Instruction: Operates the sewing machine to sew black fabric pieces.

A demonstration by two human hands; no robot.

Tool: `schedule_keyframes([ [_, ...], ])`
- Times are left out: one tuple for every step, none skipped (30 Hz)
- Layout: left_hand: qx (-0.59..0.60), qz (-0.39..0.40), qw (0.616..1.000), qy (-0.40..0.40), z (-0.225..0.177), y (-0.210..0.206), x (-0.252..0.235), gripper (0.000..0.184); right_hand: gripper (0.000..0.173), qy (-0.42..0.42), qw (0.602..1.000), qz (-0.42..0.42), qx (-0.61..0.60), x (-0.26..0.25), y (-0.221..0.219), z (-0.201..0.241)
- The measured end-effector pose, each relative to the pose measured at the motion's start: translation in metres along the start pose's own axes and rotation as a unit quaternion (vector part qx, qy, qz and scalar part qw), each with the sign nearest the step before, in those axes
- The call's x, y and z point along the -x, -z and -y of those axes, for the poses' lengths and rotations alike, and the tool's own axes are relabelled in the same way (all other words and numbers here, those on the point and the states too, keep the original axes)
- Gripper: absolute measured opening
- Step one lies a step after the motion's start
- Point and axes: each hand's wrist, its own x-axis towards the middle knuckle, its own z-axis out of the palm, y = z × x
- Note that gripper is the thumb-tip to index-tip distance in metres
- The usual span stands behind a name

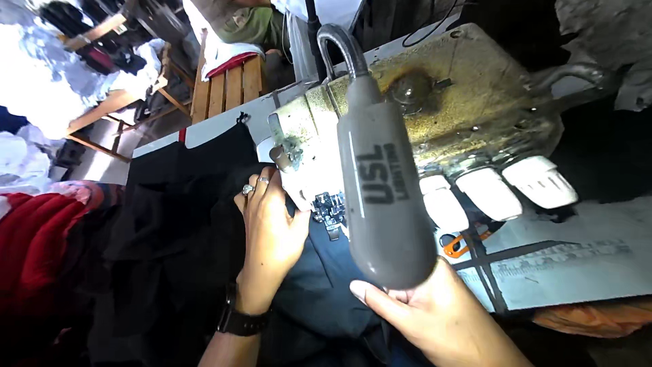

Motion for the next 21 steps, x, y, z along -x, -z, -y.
schedule_keyframes([
  [0.002,0.009,1.0,0.008,0.0,0.001,-0.003,0.037,0.068,-0.009,1.0,0.002,-0.006,-0.003,0.0,0.0],
  [0.007,0.013,1.0,0.009,0.0,0.0,-0.004,0.038,0.07,-0.017,1.0,0.002,-0.019,-0.004,0.0,0.0],
  [0.017,0.013,1.0,0.007,0.0,0.0,-0.004,0.039,0.072,-0.024,0.999,0.0,-0.033,-0.003,-0.001,-0.001],
  [0.027,0.014,1.0,0.005,0.001,0.0,-0.003,0.039,0.074,-0.027,0.999,-0.003,-0.042,-0.002,-0.002,-0.001],
  [0.032,0.015,0.999,0.004,0.001,-0.001,-0.001,0.04,0.075,-0.028,0.998,-0.004,-0.048,0.001,-0.003,-0.001],
  [0.034,0.015,0.999,0.0,0.0,-0.001,0.0,0.04,0.075,-0.033,0.998,0.001,-0.051,0.004,-0.003,0.002],
  [0.036,0.013,0.999,-0.006,0.001,-0.001,0.001,0.039,0.073,-0.037,0.998,0.012,-0.049,0.009,-0.001,0.007],
  [0.037,0.011,0.999,-0.01,0.001,-0.001,0.002,0.038,0.066,-0.033,0.998,0.022,-0.045,0.015,0.0,0.011],
  [0.041,0.01,0.999,-0.012,0.002,-0.001,0.001,0.037,0.053,-0.022,0.998,0.027,-0.043,0.021,0.001,0.013],
  [0.046,0.013,0.999,-0.011,0.004,-0.001,0.0,0.035,0.039,-0.006,0.999,0.029,-0.043,0.025,0.001,0.012],
  [0.051,0.019,0.999,-0.007,0.005,-0.001,-0.002,0.033,0.025,0.009,0.999,0.03,-0.038,0.028,0.001,0.01],
  [0.051,0.024,0.998,-0.005,0.006,-0.001,-0.005,0.034,0.017,0.021,0.999,0.024,-0.03,0.028,-0.001,0.007],
  [0.045,0.028,0.999,-0.002,0.006,-0.001,-0.008,0.036,0.015,0.029,0.999,0.016,-0.021,0.027,-0.002,0.004],
  [0.037,0.034,0.999,0.0,0.006,0.0,-0.012,0.037,0.014,0.035,0.999,0.006,-0.012,0.025,-0.004,0.002],
  [0.032,0.039,0.999,0.004,0.005,0.001,-0.017,0.039,0.013,0.042,0.999,-0.007,-0.003,0.022,-0.007,0.001],
  [0.026,0.041,0.999,0.006,0.006,0.001,-0.021,0.041,0.012,0.049,0.999,-0.02,0.002,0.018,-0.01,-0.002],
  [0.029,0.04,0.999,0.002,0.007,0.001,-0.025,0.042,0.012,0.052,0.998,-0.032,0.002,0.015,-0.013,-0.004],
  [0.03,0.04,0.999,-0.003,0.009,0.001,-0.029,0.044,0.012,0.054,0.998,-0.041,-0.001,0.011,-0.015,-0.005],
  [0.031,0.04,0.999,-0.009,0.011,0.0,-0.033,0.044,0.012,0.056,0.997,-0.047,-0.006,0.008,-0.017,-0.006],
  [0.031,0.04,0.999,-0.014,0.014,-0.001,-0.038,0.041,0.012,0.06,0.997,-0.051,-0.011,0.004,-0.018,-0.007],
  [0.029,0.04,0.999,-0.014,0.017,-0.003,-0.041,0.037,0.013,0.063,0.997,-0.053,-0.013,0.0,-0.018,-0.006],
])
